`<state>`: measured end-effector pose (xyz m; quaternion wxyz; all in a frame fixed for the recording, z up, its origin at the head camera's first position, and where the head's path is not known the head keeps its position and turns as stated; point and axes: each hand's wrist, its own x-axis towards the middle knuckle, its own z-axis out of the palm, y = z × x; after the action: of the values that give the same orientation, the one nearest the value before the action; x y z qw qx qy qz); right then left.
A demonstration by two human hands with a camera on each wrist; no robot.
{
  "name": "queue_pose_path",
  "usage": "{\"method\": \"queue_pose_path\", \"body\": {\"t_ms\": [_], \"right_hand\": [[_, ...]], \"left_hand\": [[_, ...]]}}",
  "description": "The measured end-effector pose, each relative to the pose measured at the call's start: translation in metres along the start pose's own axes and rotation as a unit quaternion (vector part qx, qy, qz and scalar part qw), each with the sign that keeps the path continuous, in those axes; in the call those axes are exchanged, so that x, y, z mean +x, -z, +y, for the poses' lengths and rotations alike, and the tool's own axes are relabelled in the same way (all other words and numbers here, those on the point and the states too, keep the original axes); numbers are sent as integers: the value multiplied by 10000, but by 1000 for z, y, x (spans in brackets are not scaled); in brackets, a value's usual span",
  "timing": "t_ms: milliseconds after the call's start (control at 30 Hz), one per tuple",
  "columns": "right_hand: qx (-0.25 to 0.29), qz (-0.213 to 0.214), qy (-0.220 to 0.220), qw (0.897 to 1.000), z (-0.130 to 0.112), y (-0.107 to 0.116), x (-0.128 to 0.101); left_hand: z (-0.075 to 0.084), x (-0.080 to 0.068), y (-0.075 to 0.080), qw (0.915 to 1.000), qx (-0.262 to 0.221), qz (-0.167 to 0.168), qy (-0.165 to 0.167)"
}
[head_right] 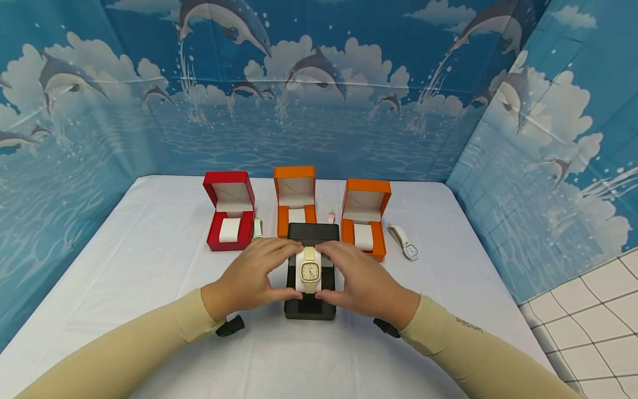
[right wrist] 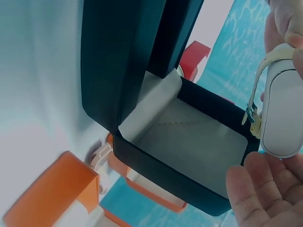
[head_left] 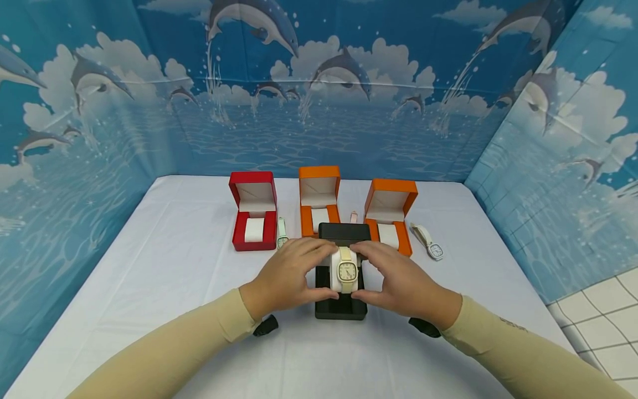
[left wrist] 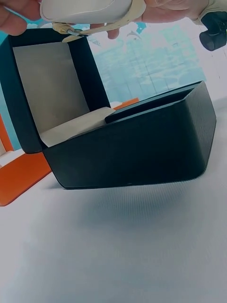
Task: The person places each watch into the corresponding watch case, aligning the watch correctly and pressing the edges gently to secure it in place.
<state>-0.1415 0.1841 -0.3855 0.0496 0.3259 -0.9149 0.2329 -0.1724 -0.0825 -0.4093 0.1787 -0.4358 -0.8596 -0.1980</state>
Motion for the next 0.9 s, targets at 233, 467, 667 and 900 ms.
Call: {"method": "queue_pose_path", "body": {"t_ms": [233,467,667,900], "right_hand": [[-85,-168,-201,9996,2,-4,-1],[-97,-350,-403,9985,5,-9,-2],[-103,-466,-535,9974,8,-16,-3],[-76,-551,-601,9966,11,-23,-4]], "left_hand": [[0,-1,-2,9996,-16,-258,71],[1,-2,-6,9986,-89,-491,175],[1,-4,-10,9969,-174,-698,312],[2,-7,-16,9938,-221,-991,455]]}}
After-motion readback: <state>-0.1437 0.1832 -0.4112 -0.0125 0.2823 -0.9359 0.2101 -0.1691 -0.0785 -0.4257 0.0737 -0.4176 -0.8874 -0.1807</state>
